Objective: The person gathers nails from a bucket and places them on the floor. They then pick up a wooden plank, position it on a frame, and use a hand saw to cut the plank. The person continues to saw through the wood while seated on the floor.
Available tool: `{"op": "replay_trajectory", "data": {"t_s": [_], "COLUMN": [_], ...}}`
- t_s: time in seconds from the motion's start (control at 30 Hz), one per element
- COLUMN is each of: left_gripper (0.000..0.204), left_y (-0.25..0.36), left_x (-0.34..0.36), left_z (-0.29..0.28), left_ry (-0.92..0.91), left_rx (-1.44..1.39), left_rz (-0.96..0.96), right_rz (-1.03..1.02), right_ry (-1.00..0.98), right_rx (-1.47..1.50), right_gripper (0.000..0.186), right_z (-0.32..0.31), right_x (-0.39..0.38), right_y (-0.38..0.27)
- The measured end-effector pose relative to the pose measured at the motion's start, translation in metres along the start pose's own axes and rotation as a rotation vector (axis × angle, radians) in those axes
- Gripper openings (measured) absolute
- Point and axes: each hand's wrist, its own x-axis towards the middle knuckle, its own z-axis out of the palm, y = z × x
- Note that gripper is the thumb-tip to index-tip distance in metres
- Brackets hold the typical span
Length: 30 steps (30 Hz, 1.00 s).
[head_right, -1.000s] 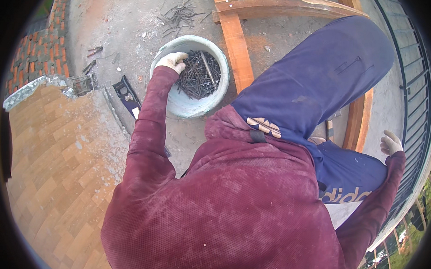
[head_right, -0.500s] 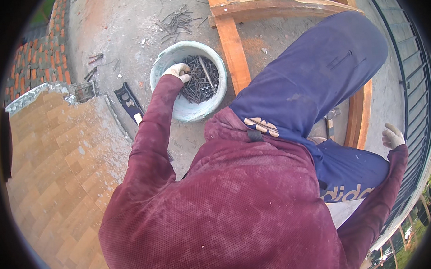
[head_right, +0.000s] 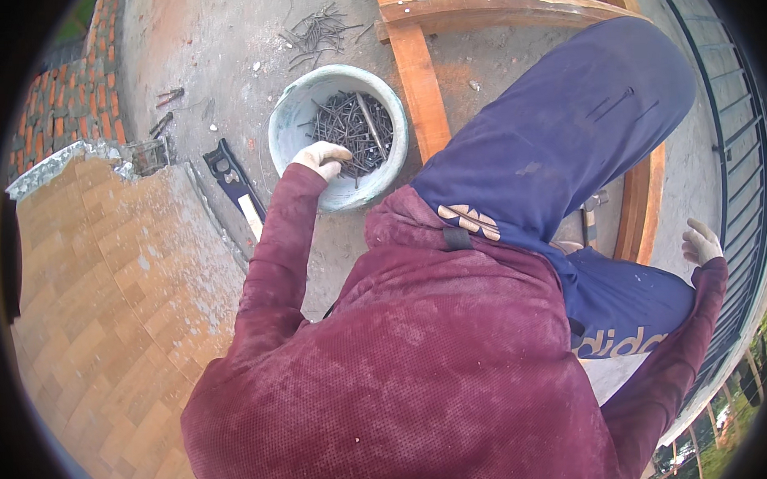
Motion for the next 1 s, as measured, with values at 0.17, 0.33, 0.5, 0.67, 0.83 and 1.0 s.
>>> {"op": "replay_trajectory", "data": {"t_s": [0.17,0.33,0.5,0.67,0.83,1.0], "left_gripper": [0.024,0.033,0.031,0.028,0.031,0.039], "left_y": [0.005,0.009,0.02,0.035,0.039,0.022], "left_x": [0.007,0.009,0.007,0.003,0.007,0.007], "left_z": [-0.049,-0.032,-0.008,0.003,0.0,-0.003], "left_ry": [0.338,0.031,-0.099,-0.13,-0.122,0.101], "left_rx": [-0.219,-0.01,0.336,0.533,0.393,0.314], "left_rz": [-0.301,-0.29,-0.162,-0.183,-0.262,-0.35], "right_rz": [0.017,-0.002,0.016,0.013,0.018,0.01], "right_ry": [-0.005,0.031,0.018,0.03,0.015,0.006], "right_rx": [0.017,-0.02,0.021,-0.02,-0.025,-0.016], "right_gripper": [0.052,0.053,0.053,0.051,0.051,0.05], "right_z": [0.0,0.002,0.002,0.003,0.002,0.001], "right_x": [-0.001,-0.004,-0.01,-0.008,-0.004,-0.005], "right_y": [0.0,-0.004,-0.001,-0.002,-0.006,-0.002]}}
